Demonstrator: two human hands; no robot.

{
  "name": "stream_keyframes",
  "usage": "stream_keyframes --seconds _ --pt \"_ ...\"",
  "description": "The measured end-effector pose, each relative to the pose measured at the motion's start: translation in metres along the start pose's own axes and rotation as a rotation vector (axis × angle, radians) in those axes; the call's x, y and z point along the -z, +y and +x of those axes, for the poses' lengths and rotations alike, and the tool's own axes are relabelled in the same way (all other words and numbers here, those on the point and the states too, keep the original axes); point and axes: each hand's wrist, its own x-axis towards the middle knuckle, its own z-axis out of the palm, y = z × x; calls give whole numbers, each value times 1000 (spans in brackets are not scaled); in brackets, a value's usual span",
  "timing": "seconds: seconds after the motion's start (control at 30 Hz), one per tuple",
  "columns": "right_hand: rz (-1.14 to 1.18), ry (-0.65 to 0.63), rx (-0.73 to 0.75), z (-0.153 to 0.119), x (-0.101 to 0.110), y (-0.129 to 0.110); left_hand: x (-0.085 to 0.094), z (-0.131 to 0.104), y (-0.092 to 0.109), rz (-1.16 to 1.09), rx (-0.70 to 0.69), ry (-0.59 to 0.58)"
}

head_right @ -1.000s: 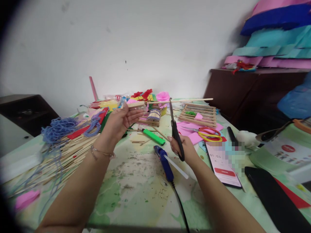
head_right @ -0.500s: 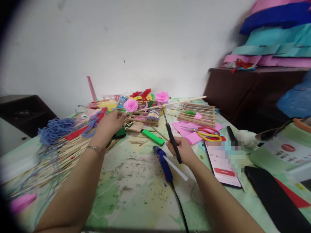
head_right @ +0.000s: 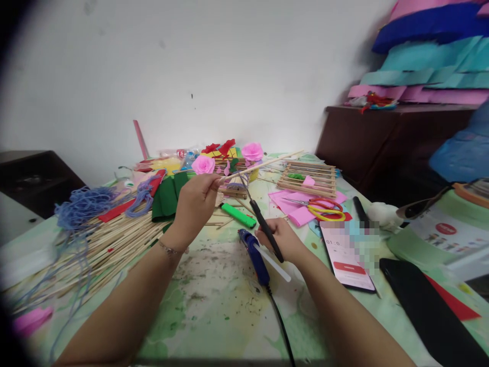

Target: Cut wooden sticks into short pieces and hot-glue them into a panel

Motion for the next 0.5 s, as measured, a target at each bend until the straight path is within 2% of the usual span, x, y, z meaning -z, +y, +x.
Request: stream_keyframes --seconds 0.17,0.33,0.5 --pt "-4 -34 -2 1 1 6 3 1 -1 81 -101 -15" --pt "26 -27 44 -1 0 -7 5 -1 11 226 -301 -21" --pt "74 -6 31 -3 3 -13 3 -3 23 190 -335 6"
